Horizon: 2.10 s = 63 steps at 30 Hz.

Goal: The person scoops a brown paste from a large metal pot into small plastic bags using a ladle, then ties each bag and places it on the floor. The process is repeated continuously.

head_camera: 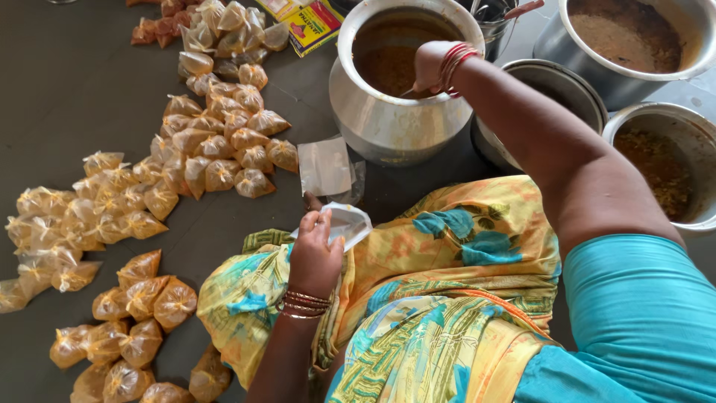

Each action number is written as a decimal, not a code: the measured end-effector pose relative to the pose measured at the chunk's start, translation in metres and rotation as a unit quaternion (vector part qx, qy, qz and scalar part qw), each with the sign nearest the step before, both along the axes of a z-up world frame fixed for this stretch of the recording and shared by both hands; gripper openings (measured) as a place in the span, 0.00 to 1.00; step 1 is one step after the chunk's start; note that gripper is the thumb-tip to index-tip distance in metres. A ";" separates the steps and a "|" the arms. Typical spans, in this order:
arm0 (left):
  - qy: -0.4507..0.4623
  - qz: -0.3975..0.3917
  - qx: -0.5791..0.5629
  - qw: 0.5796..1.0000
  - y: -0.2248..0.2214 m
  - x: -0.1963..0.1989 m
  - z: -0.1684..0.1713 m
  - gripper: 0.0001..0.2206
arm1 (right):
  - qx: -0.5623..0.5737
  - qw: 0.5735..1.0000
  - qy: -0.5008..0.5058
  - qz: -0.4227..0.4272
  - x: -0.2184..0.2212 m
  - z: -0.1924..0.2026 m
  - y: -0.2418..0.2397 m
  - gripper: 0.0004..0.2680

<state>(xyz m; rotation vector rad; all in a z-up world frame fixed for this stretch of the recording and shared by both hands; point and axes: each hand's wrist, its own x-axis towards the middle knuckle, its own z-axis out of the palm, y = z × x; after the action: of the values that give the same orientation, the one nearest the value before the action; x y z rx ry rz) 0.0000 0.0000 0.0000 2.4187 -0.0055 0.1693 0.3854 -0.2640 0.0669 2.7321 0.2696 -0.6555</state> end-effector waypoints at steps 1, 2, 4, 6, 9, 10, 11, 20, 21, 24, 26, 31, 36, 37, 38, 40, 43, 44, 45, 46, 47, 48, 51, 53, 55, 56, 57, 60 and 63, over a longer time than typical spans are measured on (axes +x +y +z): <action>-0.030 -0.008 -0.008 0.999 -0.001 0.000 0.006 0.27 | 0.055 0.998 0.022 -0.027 0.006 0.004 -0.015 0.15; -0.060 -0.015 -0.015 0.998 -0.002 0.000 0.012 0.26 | 0.109 0.992 0.044 -0.054 0.008 0.006 -0.028 0.15; -0.100 -0.029 -0.023 0.994 -0.002 -0.006 0.024 0.25 | 0.204 0.973 0.050 -0.093 -0.004 0.003 -0.048 0.14; -0.131 -0.045 -0.025 0.990 -0.001 -0.003 0.036 0.25 | 0.286 0.951 0.005 -0.119 -0.019 0.018 -0.080 0.14; -0.017 -0.029 -0.094 0.995 0.003 0.007 0.052 0.23 | 0.372 0.911 -0.021 -0.179 -0.040 0.038 -0.105 0.08; -0.015 -0.036 -0.101 0.994 0.004 0.013 0.057 0.23 | 0.393 0.902 -0.023 -0.177 -0.043 0.041 -0.111 0.07; -0.013 -0.044 -0.107 0.993 0.007 0.020 0.062 0.22 | 0.415 0.892 -0.027 -0.177 -0.047 0.043 -0.120 0.07; -0.103 -0.132 0.011 0.986 0.011 0.087 0.119 0.23 | 0.464 0.874 -0.045 -0.140 -0.038 0.010 -0.166 0.10; -0.099 -0.138 0.013 0.985 0.008 0.086 0.126 0.23 | 0.436 0.888 -0.073 -0.127 -0.038 0.003 -0.160 0.10; -0.069 -0.128 0.002 0.989 0.000 0.079 0.138 0.24 | 0.355 0.928 -0.088 -0.075 -0.036 -0.014 -0.126 0.10; -0.074 -0.138 -0.004 0.988 -0.006 0.071 0.140 0.23 | 0.315 0.945 -0.063 -0.061 -0.039 -0.031 -0.097 0.11; -0.048 -0.121 -0.026 0.991 0.002 0.045 0.143 0.24 | 0.229 0.973 -0.028 -0.029 -0.020 -0.050 -0.022 0.11; 0.012 -0.107 -0.066 0.992 0.021 0.035 0.149 0.25 | 0.200 0.979 -0.015 -0.044 -0.008 -0.035 -0.027 0.12; 0.028 -0.103 -0.092 0.990 0.024 0.038 0.149 0.25 | 0.212 0.976 -0.013 -0.055 -0.009 -0.030 -0.035 0.12; 0.044 -0.100 -0.119 0.987 0.026 0.044 0.149 0.26 | 0.232 0.970 -0.007 -0.068 -0.012 -0.026 -0.046 0.12; 0.070 -0.102 -0.165 0.979 0.030 0.056 0.147 0.26 | 0.326 0.937 0.005 -0.123 -0.025 -0.022 -0.073 0.12; 0.091 -0.108 -0.230 0.963 0.032 0.084 0.141 0.26 | 0.431 0.891 0.034 -0.137 -0.032 -0.014 -0.115 0.13; 0.102 -0.104 -0.259 0.955 0.031 0.095 0.139 0.27 | 0.453 0.881 0.045 -0.127 -0.032 -0.013 -0.129 0.13; 0.116 -0.101 -0.286 0.946 0.031 0.105 0.138 0.28 | 0.482 0.864 0.057 -0.133 -0.034 -0.013 -0.140 0.12; 0.131 -0.097 -0.304 0.939 0.032 0.117 0.138 0.28 | 0.510 0.846 0.068 -0.138 -0.035 -0.013 -0.150 0.12; 0.146 -0.095 -0.320 0.931 0.032 0.130 0.139 0.28 | 0.539 0.827 0.077 -0.143 -0.035 -0.013 -0.159 0.11; 0.160 -0.092 -0.336 0.924 0.031 0.144 0.141 0.28 | 0.549 0.817 0.082 -0.158 -0.035 -0.013 -0.168 0.11; 0.134 -0.103 -0.310 0.936 0.021 0.187 0.150 0.29 | 0.577 0.788 0.101 -0.191 -0.039 -0.008 -0.184 0.09; 0.132 -0.106 -0.244 0.955 0.012 0.214 0.159 0.28 | 0.592 0.773 0.120 -0.193 -0.047 -0.007 -0.183 0.07; 0.118 -0.108 -0.177 0.971 0.002 0.237 0.169 0.27 | 0.581 0.780 0.072 -0.220 -0.058 -0.008 -0.177 0.07; 0.105 -0.109 -0.143 0.978 -0.004 0.246 0.174 0.25 | 0.575 0.783 0.048 -0.233 -0.063 -0.009 -0.174 0.07; 0.090 -0.109 -0.110 0.984 -0.008 0.254 0.179 0.24 | 0.571 0.787 0.031 -0.233 -0.067 -0.007 -0.172 0.07; 0.042 -0.125 -0.010 0.991 -0.014 0.268 0.196 0.12 | 0.574 0.783 -0.002 -0.240 -0.076 0.000 -0.173 0.07; 0.033 -0.130 -0.089 0.987 -0.026 0.279 0.201 0.11 | 0.602 0.756 0.025 -0.256 -0.077 -0.004 -0.180 0.07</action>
<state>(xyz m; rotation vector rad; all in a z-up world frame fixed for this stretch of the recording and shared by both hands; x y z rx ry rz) 0.2793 -0.0259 0.2006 2.2181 -0.2647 -0.0287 0.3088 -0.4443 0.0627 4.1273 -0.1550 -0.8954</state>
